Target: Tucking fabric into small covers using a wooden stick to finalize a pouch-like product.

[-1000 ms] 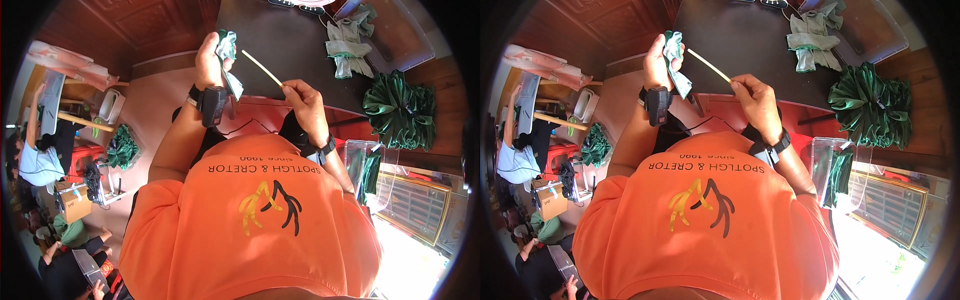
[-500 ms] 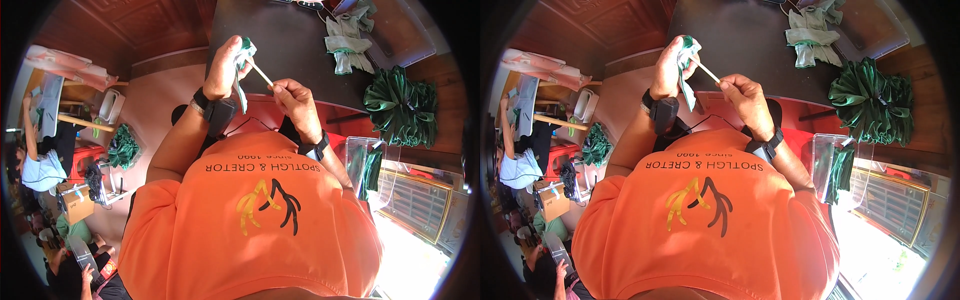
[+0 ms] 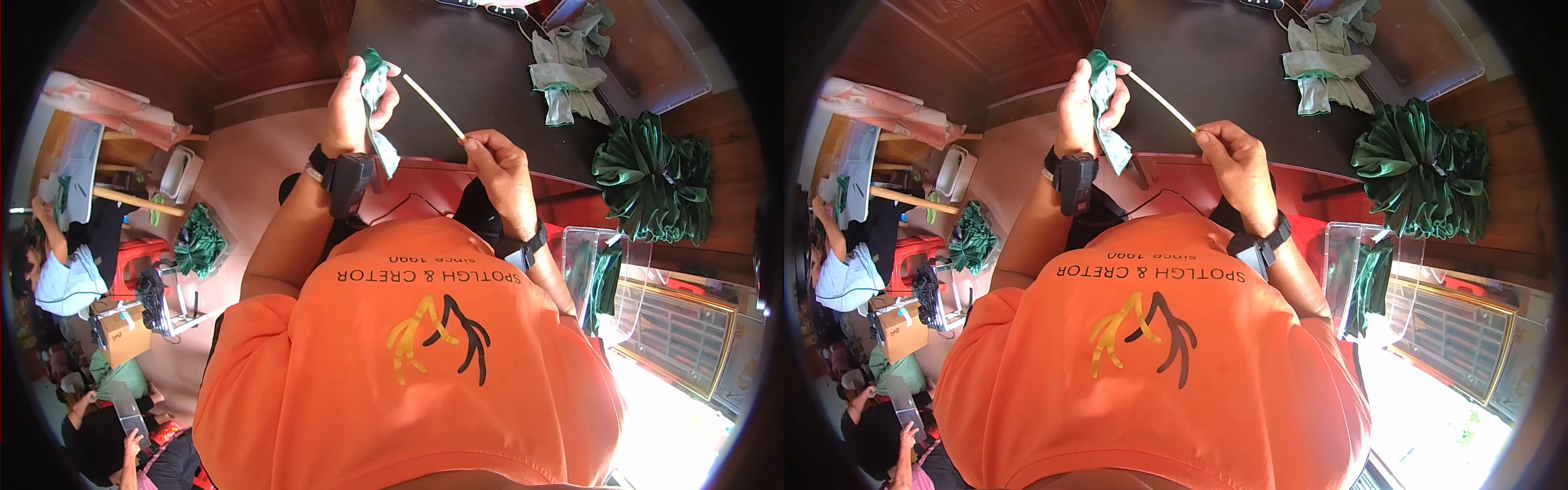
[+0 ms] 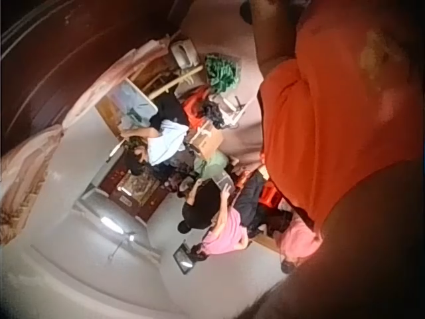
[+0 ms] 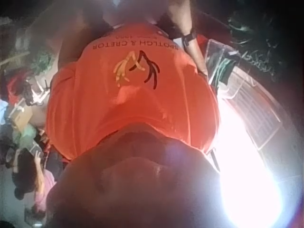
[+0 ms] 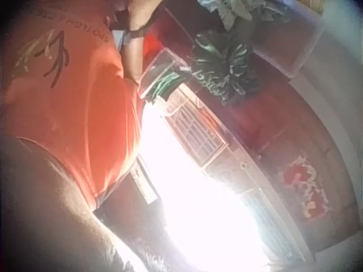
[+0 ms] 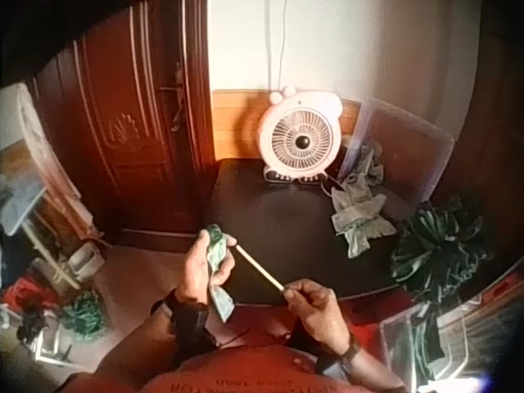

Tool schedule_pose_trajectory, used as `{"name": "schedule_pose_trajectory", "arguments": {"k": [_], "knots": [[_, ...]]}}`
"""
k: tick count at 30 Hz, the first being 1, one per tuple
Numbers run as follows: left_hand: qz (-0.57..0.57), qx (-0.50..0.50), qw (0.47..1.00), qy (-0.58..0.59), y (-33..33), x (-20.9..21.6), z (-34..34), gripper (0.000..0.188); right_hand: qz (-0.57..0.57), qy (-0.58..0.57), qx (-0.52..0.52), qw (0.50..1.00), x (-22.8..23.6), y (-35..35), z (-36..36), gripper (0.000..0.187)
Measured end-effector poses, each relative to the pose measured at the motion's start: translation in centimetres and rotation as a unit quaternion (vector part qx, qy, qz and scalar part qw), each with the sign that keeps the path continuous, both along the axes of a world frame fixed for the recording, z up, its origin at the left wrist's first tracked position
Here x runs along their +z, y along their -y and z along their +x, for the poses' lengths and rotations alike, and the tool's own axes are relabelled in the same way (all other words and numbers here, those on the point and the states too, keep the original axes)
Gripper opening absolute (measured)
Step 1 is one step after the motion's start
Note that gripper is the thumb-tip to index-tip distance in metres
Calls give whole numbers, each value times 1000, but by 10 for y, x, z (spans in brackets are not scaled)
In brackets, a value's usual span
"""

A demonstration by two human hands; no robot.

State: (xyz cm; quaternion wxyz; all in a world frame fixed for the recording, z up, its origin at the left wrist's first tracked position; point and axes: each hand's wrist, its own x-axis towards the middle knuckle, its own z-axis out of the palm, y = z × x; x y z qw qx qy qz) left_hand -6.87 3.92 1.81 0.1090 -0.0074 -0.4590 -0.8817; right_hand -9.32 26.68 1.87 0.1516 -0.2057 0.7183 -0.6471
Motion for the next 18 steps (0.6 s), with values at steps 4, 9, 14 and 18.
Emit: {"name": "schedule_pose_trajectory", "arguments": {"k": [4, 9, 14, 18], "knots": [[11, -41, 998, 56, -2, 2, 3, 53, 19, -23, 28, 999, 2, 3, 1, 15], [-97, -42, 994, 38, -19, 6, 4, 56, 3, -16, 29, 999, -2, 10, 0, 15], [-131, 16, 990, 53, -41, 11, 10, 52, -117, 230, 85, 962, 12, 19, 11, 16], [-279, 36, 959, 1, -76, -25, 16, 45, -200, 333, 73, 919, 11, 24, 8, 17]]}}
